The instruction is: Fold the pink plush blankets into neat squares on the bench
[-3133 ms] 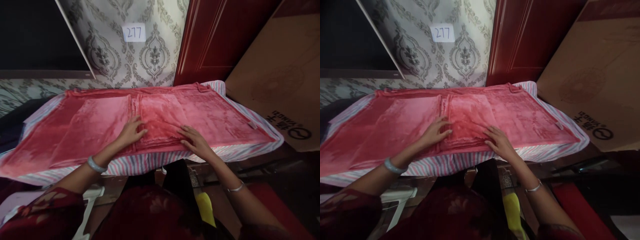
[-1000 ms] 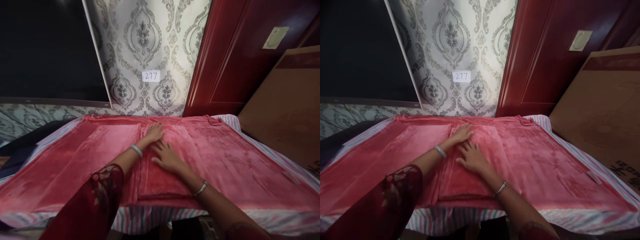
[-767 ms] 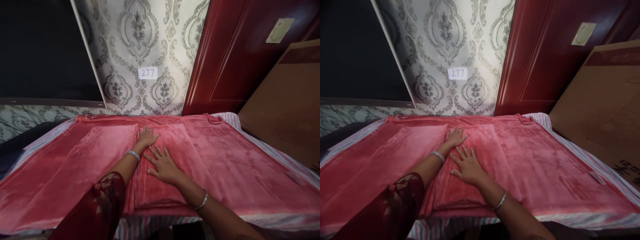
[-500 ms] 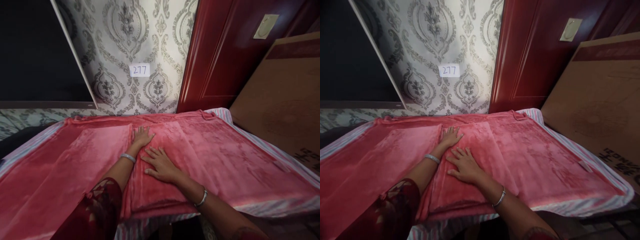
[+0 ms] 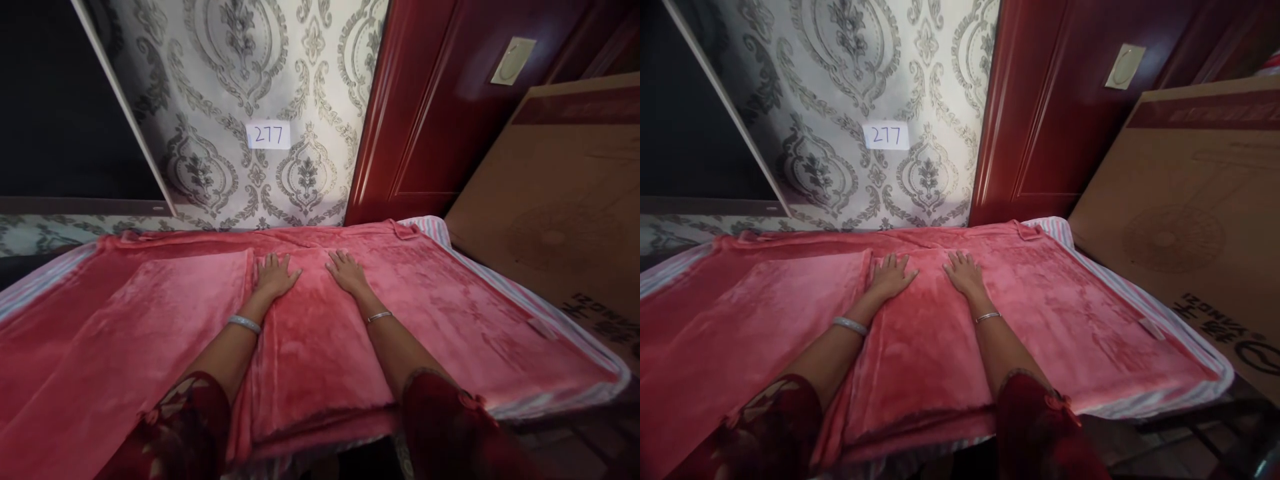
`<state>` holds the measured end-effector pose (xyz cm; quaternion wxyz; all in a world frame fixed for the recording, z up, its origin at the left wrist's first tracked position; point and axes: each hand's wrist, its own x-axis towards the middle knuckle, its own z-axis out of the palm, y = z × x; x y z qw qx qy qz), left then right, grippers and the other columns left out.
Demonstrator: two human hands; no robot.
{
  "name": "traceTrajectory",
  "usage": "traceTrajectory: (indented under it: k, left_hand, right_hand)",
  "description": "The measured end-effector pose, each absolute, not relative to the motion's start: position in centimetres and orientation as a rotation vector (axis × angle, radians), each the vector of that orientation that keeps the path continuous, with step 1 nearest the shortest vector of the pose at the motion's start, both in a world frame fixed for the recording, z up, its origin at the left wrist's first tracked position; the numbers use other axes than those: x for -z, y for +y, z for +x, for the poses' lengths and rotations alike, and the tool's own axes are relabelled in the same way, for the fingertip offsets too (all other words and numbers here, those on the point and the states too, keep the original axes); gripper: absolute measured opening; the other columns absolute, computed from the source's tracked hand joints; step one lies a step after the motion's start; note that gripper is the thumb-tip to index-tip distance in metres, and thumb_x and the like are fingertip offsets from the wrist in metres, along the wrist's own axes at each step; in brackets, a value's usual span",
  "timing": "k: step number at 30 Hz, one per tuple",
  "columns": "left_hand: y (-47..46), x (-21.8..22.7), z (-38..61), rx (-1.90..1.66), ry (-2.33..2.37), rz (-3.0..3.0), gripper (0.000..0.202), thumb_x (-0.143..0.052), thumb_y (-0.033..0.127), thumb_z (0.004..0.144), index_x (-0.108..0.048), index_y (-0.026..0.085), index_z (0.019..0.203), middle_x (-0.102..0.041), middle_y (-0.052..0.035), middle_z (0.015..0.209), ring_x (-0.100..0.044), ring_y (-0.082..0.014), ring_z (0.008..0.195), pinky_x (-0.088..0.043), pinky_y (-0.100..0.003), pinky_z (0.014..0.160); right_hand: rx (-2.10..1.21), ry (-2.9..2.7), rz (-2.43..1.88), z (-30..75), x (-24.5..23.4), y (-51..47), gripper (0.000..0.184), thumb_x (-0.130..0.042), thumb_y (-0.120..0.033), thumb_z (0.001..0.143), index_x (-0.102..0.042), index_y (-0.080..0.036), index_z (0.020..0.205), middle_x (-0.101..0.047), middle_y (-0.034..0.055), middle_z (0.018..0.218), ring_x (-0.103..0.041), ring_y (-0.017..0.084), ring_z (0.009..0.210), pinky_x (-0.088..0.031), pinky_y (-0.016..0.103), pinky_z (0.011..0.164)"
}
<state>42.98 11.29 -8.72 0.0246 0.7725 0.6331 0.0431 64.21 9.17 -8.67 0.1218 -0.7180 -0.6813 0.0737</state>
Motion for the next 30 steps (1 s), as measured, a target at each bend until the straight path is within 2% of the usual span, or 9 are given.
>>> traceTrajectory:
  k: [4, 12, 14, 17, 19, 23, 25, 28, 30]
  left_hand:
    - [11.2, 8.7, 43.0, -0.149, 1.971, 2.364, 0.081, -0.030, 0.065, 0.096, -0.030, 0.013, 0.159, -0.024, -0.0226, 0.165, -0.020, -0.0372, 0.154, -0.016, -0.057, 0.124]
    - [11.2, 8.6, 43.0, -0.144, 1.971, 2.363, 0.081, -0.031, 0.063, 0.097, -0.030, 0.010, 0.158, -0.025, -0.0229, 0.165, -0.019, -0.0362, 0.155, -0.016, -0.057, 0.124]
    - [11.3, 8.7, 43.0, -0.148, 1.969, 2.366, 0.081, -0.031, 0.063, 0.097, -0.030, 0.010, 0.158, -0.024, -0.0231, 0.165, -0.019, -0.0365, 0.155, -0.017, -0.057, 0.124]
    - [11.4, 8.8, 43.0, -0.176, 1.970, 2.375, 0.081, -0.032, 0.063, 0.097, -0.032, 0.011, 0.158, -0.026, -0.0234, 0.165, -0.020, -0.0368, 0.154, -0.018, -0.057, 0.123]
    - [11.4, 8.8, 42.9, -0.184, 1.972, 2.375, 0.080, -0.033, 0.063, 0.096, -0.033, 0.011, 0.157, -0.028, -0.0230, 0.164, -0.021, -0.0364, 0.154, -0.019, -0.055, 0.123]
    - [11.3, 8.1, 42.8, -0.174, 1.966, 2.378, 0.080, -0.034, 0.064, 0.096, -0.033, 0.013, 0.157, -0.026, -0.0227, 0.165, -0.021, -0.0372, 0.154, -0.018, -0.058, 0.123]
    - [11.1, 7.5, 42.9, -0.217, 1.914, 2.435, 0.078, -0.037, 0.062, 0.097, -0.032, 0.014, 0.158, -0.022, -0.0220, 0.166, -0.017, -0.0372, 0.155, -0.016, -0.059, 0.123]
    - [10.8, 7.3, 43.3, -0.291, 1.722, 2.587, 0.073, -0.039, 0.058, 0.098, -0.028, 0.022, 0.160, -0.015, -0.0152, 0.169, -0.009, -0.0344, 0.157, -0.010, -0.058, 0.125]
    - [10.8, 7.8, 43.4, -0.239, 1.648, 2.604, 0.071, -0.039, 0.060, 0.098, -0.029, 0.027, 0.160, -0.017, -0.0119, 0.169, -0.009, -0.0349, 0.157, -0.008, -0.059, 0.124]
  right_hand:
    - [-0.227, -1.996, -2.101, 64.9, 10.5, 9.4, 0.059, -0.024, -0.051, 0.106, -0.029, -0.031, 0.161, -0.019, 0.0032, 0.170, -0.017, 0.030, 0.155, -0.025, 0.060, 0.119]
    - [-0.199, -1.992, -2.087, 64.8, 10.6, 9.6, 0.058, -0.024, -0.051, 0.106, -0.034, -0.030, 0.159, -0.022, 0.0048, 0.169, -0.020, 0.031, 0.153, -0.027, 0.061, 0.117]
    - [-0.102, -1.965, -2.058, 64.6, 10.6, 9.4, 0.057, -0.026, -0.047, 0.106, -0.037, -0.027, 0.157, -0.024, 0.0076, 0.168, -0.016, 0.030, 0.154, -0.023, 0.061, 0.119]
    - [0.119, -1.909, -1.956, 64.4, 10.5, 9.1, 0.058, -0.031, -0.041, 0.105, -0.034, -0.021, 0.159, -0.016, 0.0108, 0.170, -0.005, 0.029, 0.156, -0.015, 0.061, 0.120]
    - [0.181, -1.921, -1.910, 64.3, 10.4, 9.0, 0.060, -0.034, -0.040, 0.103, -0.029, -0.021, 0.161, -0.011, 0.0106, 0.170, -0.003, 0.028, 0.157, -0.014, 0.060, 0.121]
    - [0.020, -2.030, -1.948, 64.2, 10.3, 9.1, 0.060, -0.035, -0.044, 0.104, -0.034, -0.020, 0.159, -0.024, 0.0119, 0.168, -0.015, 0.027, 0.155, -0.015, 0.055, 0.122]
    - [-0.006, -2.042, -1.945, 64.1, 10.2, 9.1, 0.059, -0.034, -0.045, 0.104, -0.035, -0.022, 0.159, -0.023, 0.0116, 0.168, -0.014, 0.028, 0.155, -0.016, 0.056, 0.122]
    - [0.095, -2.048, -1.856, 64.2, 10.2, 9.0, 0.059, -0.033, -0.045, 0.105, -0.029, -0.027, 0.161, -0.014, 0.0085, 0.170, -0.008, 0.027, 0.156, -0.013, 0.058, 0.122]
    - [0.069, -2.127, -1.834, 64.2, 10.2, 9.0, 0.057, -0.031, -0.045, 0.106, -0.030, -0.029, 0.161, -0.019, 0.0071, 0.169, -0.011, 0.025, 0.156, -0.013, 0.058, 0.122]
